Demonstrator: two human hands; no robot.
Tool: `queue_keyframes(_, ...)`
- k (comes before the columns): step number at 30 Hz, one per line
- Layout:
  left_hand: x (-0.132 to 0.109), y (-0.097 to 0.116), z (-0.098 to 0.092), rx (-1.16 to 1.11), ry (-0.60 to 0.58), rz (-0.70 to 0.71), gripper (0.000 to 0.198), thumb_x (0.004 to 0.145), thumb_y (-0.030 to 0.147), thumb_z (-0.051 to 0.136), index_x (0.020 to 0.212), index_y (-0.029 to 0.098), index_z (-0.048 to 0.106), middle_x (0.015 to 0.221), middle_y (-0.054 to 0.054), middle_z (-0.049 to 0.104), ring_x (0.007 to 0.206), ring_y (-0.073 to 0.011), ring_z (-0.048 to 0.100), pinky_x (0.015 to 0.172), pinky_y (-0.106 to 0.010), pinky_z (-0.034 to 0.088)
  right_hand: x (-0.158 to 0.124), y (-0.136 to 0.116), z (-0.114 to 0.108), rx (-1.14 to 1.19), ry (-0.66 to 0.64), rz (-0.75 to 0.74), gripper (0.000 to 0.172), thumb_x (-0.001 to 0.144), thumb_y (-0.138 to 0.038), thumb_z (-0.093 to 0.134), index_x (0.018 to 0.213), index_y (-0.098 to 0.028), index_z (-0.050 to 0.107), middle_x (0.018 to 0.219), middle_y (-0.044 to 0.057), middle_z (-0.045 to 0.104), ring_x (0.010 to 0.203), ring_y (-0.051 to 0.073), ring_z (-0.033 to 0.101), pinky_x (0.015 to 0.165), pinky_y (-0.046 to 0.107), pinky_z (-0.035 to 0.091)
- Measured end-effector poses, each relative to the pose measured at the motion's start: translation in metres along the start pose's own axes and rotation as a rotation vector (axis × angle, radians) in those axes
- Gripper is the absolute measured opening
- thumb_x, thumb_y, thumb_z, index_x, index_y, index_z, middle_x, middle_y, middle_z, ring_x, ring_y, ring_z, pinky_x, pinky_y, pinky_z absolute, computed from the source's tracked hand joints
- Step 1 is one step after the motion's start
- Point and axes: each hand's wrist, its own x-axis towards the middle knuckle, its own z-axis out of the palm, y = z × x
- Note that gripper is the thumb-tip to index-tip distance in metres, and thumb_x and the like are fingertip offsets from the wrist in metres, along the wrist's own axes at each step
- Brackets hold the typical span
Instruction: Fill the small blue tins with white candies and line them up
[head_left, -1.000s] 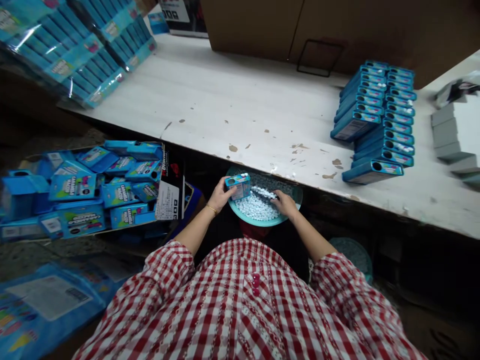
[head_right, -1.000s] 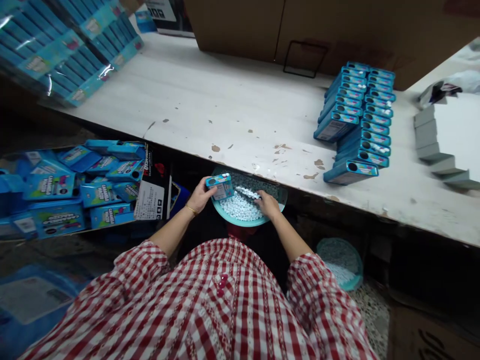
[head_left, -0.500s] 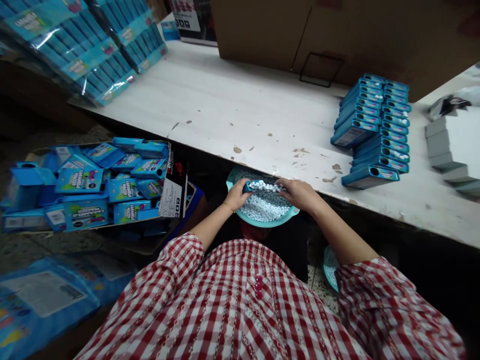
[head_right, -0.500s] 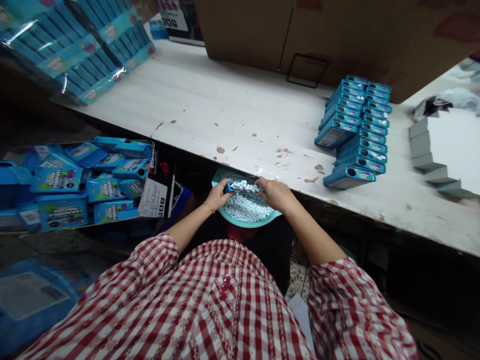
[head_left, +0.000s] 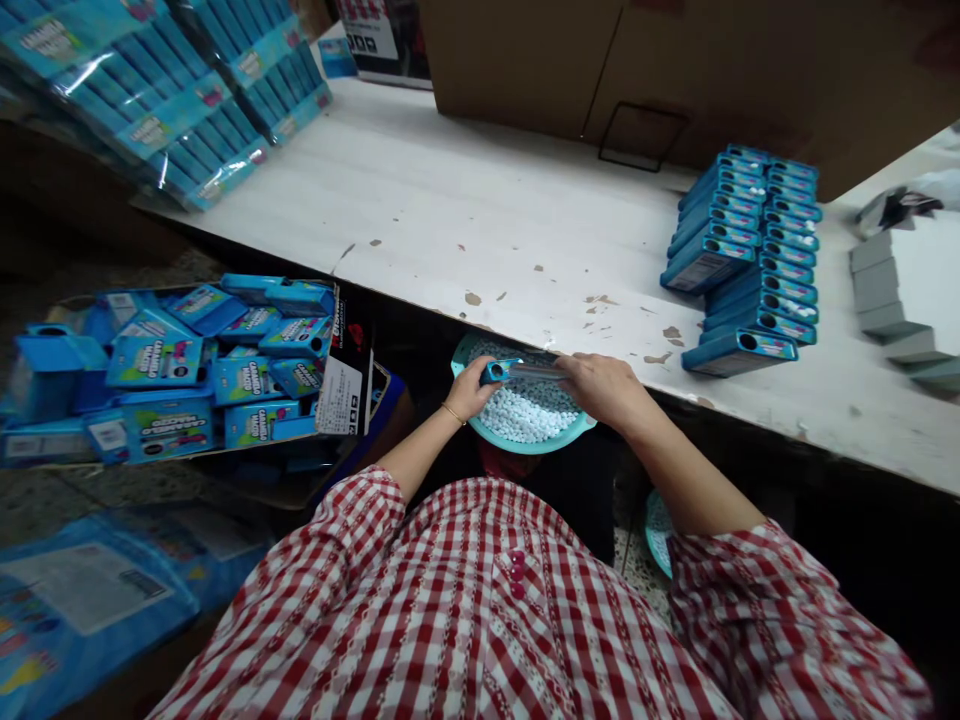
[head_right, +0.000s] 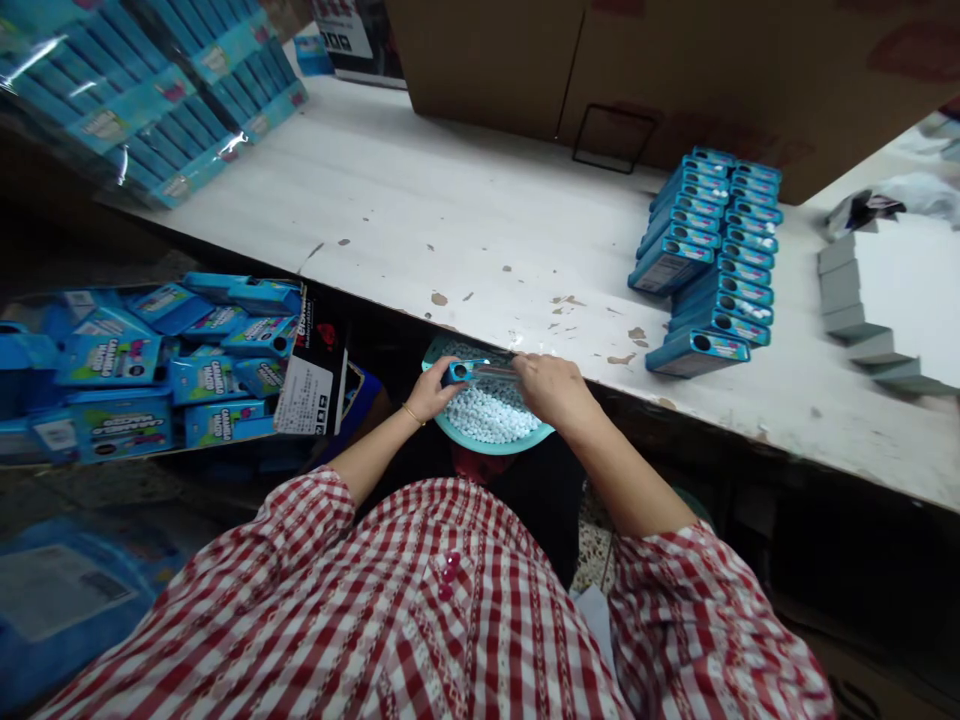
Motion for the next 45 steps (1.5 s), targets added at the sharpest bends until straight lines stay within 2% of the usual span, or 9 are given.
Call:
queue_keyframes(3, -0.003, -0.012, -0.007, -0.093, 0.053, -0.079, 0.039, 0.068, 0.029, 0.065, 0.104, 0.018, 0.053, 0.095, -0.004, 0.060, 0.090, -0.0199, 0.056, 0.086, -0.034, 0.043, -0.011, 0.026, 0.036, 0.049, -0.005, 0.079, 0.026, 0.085, -0.029, 0.049, 0.110, -0.022, 0.054, 0.107, 0.008, 0.063, 0.095, 0.025, 0.059, 0.069, 0.030, 0.043)
queue_keyframes(6, -0.005, -0.028, -0.004, -0.260, 0.109, -0.182, 0.040, 0.069, 0.032, 0.065, 0.104, 0.018, 0.051, 0.094, -0.003, 0.059, 0.090, -0.0185, 0.056, 0.087, -0.035, 0.044, -0.007, 0.034, 0.090, 0.096, -0.090, 0.170, 0.024, 0.084, -0.023, 0.050, 0.107, -0.017, 0.056, 0.103, 0.013, 0.064, 0.091, 0.025, 0.061, 0.070, 0.032, 0.044)
queue_keyframes(10, -0.003, -0.040, 0.020, -0.557, 0.093, -0.346, 0.044, 0.068, 0.036, 0.066, 0.105, 0.019, 0.047, 0.097, -0.004, 0.059, 0.091, -0.0169, 0.057, 0.086, -0.035, 0.046, 0.024, 0.005, 0.149, 0.278, -0.092, 0.197, 0.025, 0.088, -0.021, 0.043, 0.109, -0.019, 0.057, 0.101, 0.014, 0.065, 0.091, 0.023, 0.062, 0.074, 0.032, 0.044)
queue_keyframes(15, 0.000, -0.033, 0.032, -0.633, 0.027, -0.353, 0.048, 0.066, 0.037, 0.068, 0.104, 0.019, 0.047, 0.096, -0.004, 0.059, 0.091, -0.0168, 0.056, 0.084, -0.033, 0.046, 0.053, -0.018, 0.172, 0.423, -0.046, 0.230, 0.033, 0.090, -0.027, 0.040, 0.119, -0.021, 0.054, 0.108, 0.011, 0.064, 0.096, 0.023, 0.060, 0.077, 0.032, 0.046)
queue_keyframes(21, -0.009, -0.020, -0.017, -0.411, 0.110, -0.168, 0.044, 0.071, 0.038, 0.064, 0.108, 0.019, 0.048, 0.097, -0.003, 0.058, 0.092, -0.0163, 0.055, 0.089, -0.032, 0.043, 0.037, 0.007, 0.161, 0.551, -0.020, 0.226, 0.034, 0.086, -0.029, 0.050, 0.118, -0.018, 0.054, 0.109, 0.008, 0.064, 0.098, 0.020, 0.059, 0.078, 0.026, 0.044)
queue_keyframes(25, -0.011, -0.019, -0.038, -0.181, 0.173, -0.103, 0.042, 0.070, 0.036, 0.063, 0.105, 0.017, 0.049, 0.096, -0.003, 0.058, 0.090, -0.0170, 0.055, 0.087, -0.032, 0.043, 0.020, 0.024, 0.138, 0.640, 0.046, 0.193, 0.032, 0.080, -0.026, 0.056, 0.112, -0.023, 0.057, 0.104, 0.004, 0.065, 0.090, 0.017, 0.060, 0.075, 0.026, 0.044)
queue_keyframes(31, -0.009, -0.010, -0.022, 0.020, 0.072, -0.078, 0.038, 0.070, 0.028, 0.062, 0.105, 0.017, 0.051, 0.097, -0.004, 0.060, 0.088, -0.0185, 0.057, 0.083, -0.031, 0.045, 0.004, 0.027, 0.072, 0.592, 0.146, 0.040, 0.031, 0.081, -0.030, 0.054, 0.110, -0.021, 0.059, 0.100, 0.005, 0.066, 0.083, 0.017, 0.060, 0.071, 0.026, 0.044)
queue_keyframes(36, -0.005, 0.006, -0.004, 0.125, -0.021, -0.022, 0.036, 0.072, 0.023, 0.060, 0.107, 0.016, 0.052, 0.103, -0.007, 0.061, 0.095, -0.0213, 0.058, 0.086, -0.033, 0.045, 0.006, 0.005, 0.024, 0.277, 0.056, -0.033, 0.029, 0.083, -0.028, 0.052, 0.111, -0.022, 0.059, 0.107, 0.005, 0.065, 0.094, 0.021, 0.060, 0.077, 0.029, 0.043)
queue_keyframes(45, -0.002, 0.006, 0.002, 0.175, -0.061, 0.056, 0.037, 0.073, 0.020, 0.059, 0.108, 0.015, 0.052, 0.106, -0.008, 0.061, 0.100, -0.0217, 0.057, 0.089, -0.034, 0.044, 0.009, -0.024, -0.005, -0.085, -0.015, -0.033, 0.024, 0.088, -0.026, 0.041, 0.104, -0.020, 0.057, 0.097, 0.008, 0.065, 0.081, 0.022, 0.062, 0.062, 0.028, 0.041)
